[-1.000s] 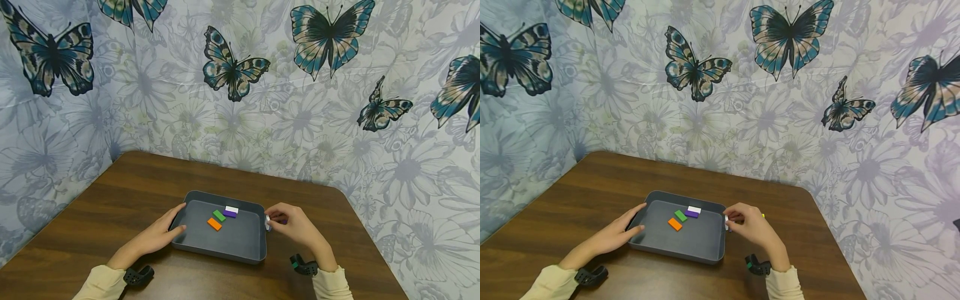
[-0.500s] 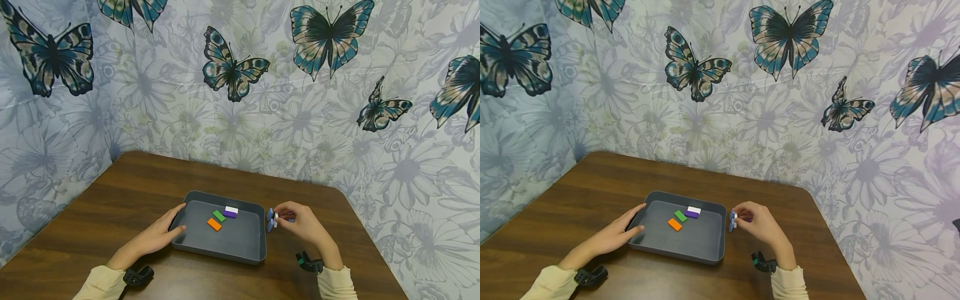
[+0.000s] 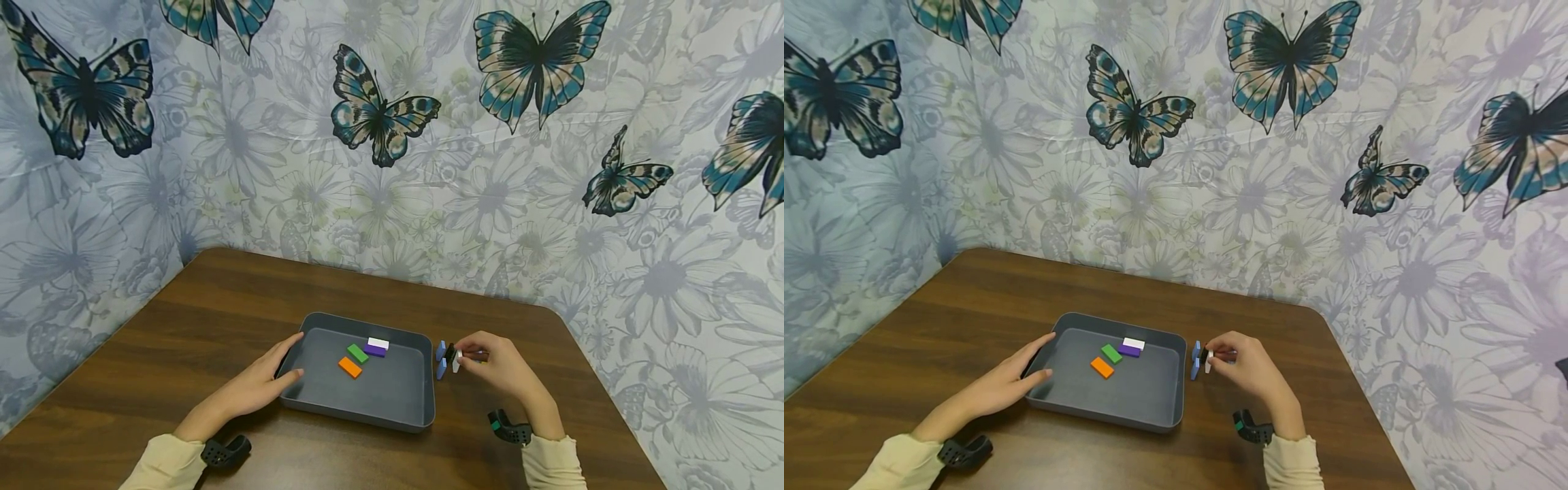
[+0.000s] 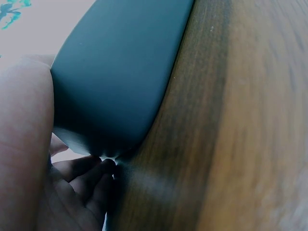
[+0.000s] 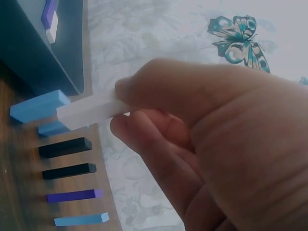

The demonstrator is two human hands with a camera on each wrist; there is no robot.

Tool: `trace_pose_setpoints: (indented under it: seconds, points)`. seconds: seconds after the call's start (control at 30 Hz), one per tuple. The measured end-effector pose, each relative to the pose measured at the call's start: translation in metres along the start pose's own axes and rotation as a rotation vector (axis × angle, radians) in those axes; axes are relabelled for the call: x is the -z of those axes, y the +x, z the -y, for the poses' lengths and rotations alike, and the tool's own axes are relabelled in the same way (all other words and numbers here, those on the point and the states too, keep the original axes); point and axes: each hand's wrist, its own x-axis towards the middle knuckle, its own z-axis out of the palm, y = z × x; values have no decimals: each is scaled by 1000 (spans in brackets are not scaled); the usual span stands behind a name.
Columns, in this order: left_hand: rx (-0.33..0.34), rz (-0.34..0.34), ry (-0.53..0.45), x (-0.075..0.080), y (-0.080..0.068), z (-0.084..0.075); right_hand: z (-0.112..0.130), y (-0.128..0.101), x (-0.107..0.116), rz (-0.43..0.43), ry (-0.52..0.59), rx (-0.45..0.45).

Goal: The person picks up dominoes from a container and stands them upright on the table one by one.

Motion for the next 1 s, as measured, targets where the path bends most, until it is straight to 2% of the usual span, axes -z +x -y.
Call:
trace_pose_setpoints:
  seconds: [0.33, 0.73, 1.0]
  points:
    - [7, 7, -10, -1, 0, 1, -8, -1, -5, 31, -6, 1]
    - [6, 11, -7, 2, -1, -3, -15, 2, -12, 84, -16, -48]
    - [19, 11, -17, -1, 1, 0, -18, 3, -17, 105, -42, -26]
